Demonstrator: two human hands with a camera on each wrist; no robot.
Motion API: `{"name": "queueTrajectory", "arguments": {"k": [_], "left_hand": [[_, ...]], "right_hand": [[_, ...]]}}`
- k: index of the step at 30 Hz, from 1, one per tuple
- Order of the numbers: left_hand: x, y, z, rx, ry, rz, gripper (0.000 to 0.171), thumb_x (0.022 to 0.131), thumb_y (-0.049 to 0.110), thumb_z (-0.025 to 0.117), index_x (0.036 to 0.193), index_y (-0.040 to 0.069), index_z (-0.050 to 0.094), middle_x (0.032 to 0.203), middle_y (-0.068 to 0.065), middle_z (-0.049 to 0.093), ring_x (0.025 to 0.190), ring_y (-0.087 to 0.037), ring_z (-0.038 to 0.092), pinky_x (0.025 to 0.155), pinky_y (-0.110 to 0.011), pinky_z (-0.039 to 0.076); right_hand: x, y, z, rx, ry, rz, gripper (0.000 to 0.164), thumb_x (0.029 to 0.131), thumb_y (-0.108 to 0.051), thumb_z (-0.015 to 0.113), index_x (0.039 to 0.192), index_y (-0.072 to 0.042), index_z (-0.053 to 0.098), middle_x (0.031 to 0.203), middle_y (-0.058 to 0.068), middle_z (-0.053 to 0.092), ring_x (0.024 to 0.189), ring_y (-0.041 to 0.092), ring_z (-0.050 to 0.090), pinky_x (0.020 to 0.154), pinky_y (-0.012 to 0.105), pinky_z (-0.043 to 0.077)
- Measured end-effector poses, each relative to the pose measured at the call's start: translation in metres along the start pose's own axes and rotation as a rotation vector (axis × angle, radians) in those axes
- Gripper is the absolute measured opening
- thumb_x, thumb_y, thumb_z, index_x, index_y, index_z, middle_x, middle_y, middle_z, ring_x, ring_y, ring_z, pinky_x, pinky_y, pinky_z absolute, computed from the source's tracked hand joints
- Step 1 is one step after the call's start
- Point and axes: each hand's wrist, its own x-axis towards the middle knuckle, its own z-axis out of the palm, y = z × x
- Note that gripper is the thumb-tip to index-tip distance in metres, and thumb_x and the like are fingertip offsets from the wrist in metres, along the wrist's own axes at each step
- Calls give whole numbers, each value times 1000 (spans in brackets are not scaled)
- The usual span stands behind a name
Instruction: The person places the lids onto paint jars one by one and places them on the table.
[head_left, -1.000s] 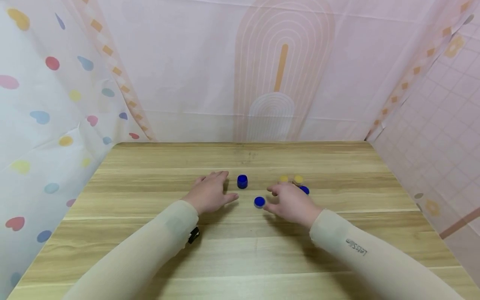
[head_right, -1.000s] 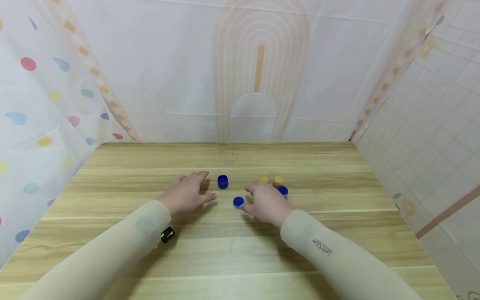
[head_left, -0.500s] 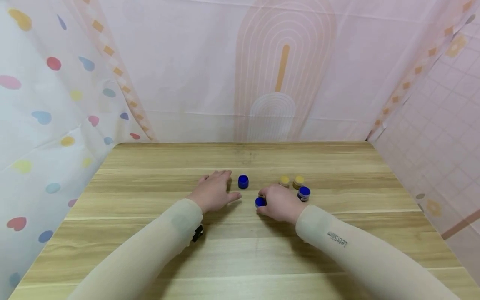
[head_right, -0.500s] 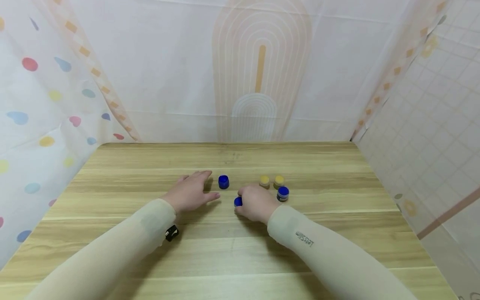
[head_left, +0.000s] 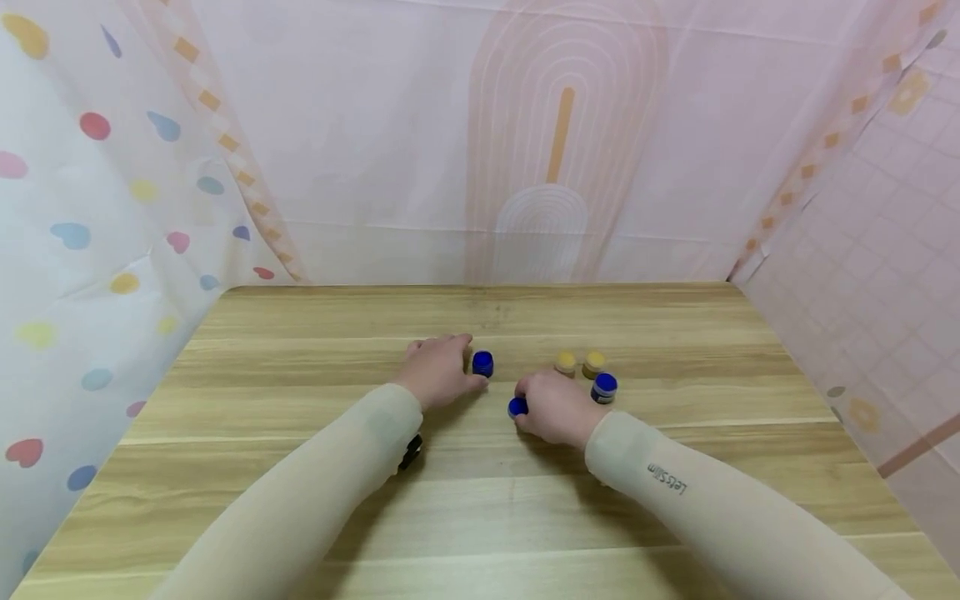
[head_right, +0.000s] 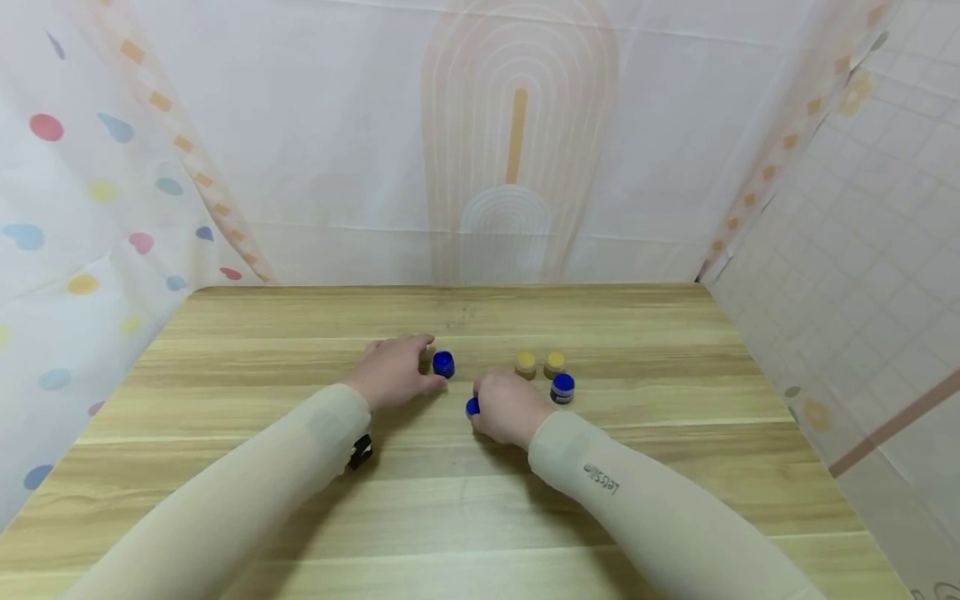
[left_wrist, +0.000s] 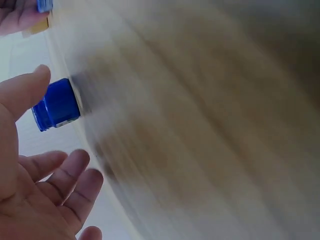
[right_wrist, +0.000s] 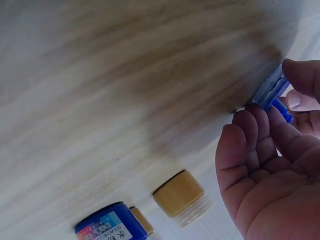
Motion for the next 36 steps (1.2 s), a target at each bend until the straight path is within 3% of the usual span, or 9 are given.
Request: {"name": "queueTrajectory", "arguments": {"k": [3,7,19,36], "left_hand": [[8,1,1,-19,-5,-5,77,90,53,79,150,10,54,144,-9,66,130,-30,63,113,-55,32],[14,2,1,-32,-23,2,62,92,49,80,140,14,63,134,-5,72,117,-26,69,105,-51,34],[18,3,-1,-18,-36,-2,43,94,45,78,127,18,69,130,-4,73,115,-25,69,99,-50,37],[15,4,-6,-3,-44,4,38,94,43,77,123,19,70,125,-4,75,113,-25,70,105,-54,35]], "right_hand": [[1,-1,-1,-12,-12,-5,24,96,-25,77,112,-7,74,104,5,73,92,19,66,88,40,59],[3,-3,-2,-9,-30,-1,19,96,-23,77,106,-7,73,97,4,71,85,17,64,83,38,59],[9,-4,-1,5,-25,3,16,96,-22,77,102,-7,73,94,2,70,82,16,63,80,36,58],[6,-7,-4,32,-38,12,14,96,-20,76,101,-7,73,93,2,70,80,16,63,78,35,58]]}}
